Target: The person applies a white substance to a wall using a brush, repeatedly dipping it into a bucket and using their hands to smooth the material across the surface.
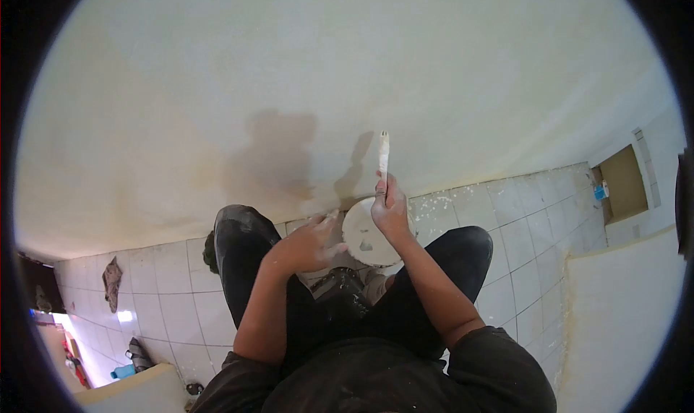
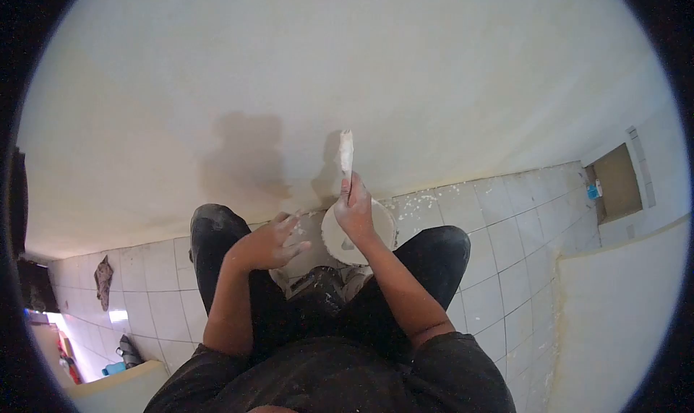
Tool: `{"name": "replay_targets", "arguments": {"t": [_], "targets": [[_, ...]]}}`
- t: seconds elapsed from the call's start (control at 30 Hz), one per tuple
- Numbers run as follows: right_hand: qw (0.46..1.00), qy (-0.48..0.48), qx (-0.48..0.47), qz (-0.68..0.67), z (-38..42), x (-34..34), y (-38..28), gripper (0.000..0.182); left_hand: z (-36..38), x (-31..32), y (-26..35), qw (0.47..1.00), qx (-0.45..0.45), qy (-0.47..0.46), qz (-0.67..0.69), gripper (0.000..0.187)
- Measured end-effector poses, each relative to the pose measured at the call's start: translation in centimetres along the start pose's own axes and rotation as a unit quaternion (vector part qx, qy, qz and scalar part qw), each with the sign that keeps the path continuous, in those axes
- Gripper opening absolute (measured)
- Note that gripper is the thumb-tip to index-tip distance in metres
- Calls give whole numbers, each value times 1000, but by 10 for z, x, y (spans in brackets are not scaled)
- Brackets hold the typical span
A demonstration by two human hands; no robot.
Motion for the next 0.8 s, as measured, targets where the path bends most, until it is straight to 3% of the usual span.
{"name": "replay_targets", "arguments": {"t": [0.1, 0.23, 0.4, 0.67, 0.8], "targets": [[990, 75, -97, -70, -28, 10, -9, 23, 3, -12, -15, 999, -6, -7, -41, 72], [972, 75, -2, -223, -66, 36, 3, 22, -9, -11, -28, 993, -48, -91, 53, 79], [911, 36, 154, -381, -69, 61, 12, 20, -17, 7, -47, 993, -64, -104, 9, 76], [891, -68, 319, -315, -26, 45, 60, 25, -24, 19, -70, 993, -76, -93, -18, 79], [884, -99, 389, -239, -18, 17, 10, 25, -26, 24, -72, 991, -81, -102, -24, 80]]}}
Point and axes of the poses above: each hand's wrist, its own z-axis away from the middle knuckle, its own x-axis out of the palm, y = z × x, the point moved 4 cm from there along -z, towards the middle knuckle, and after that the axes turned 5 degrees about -z, right-handed, at the moved point
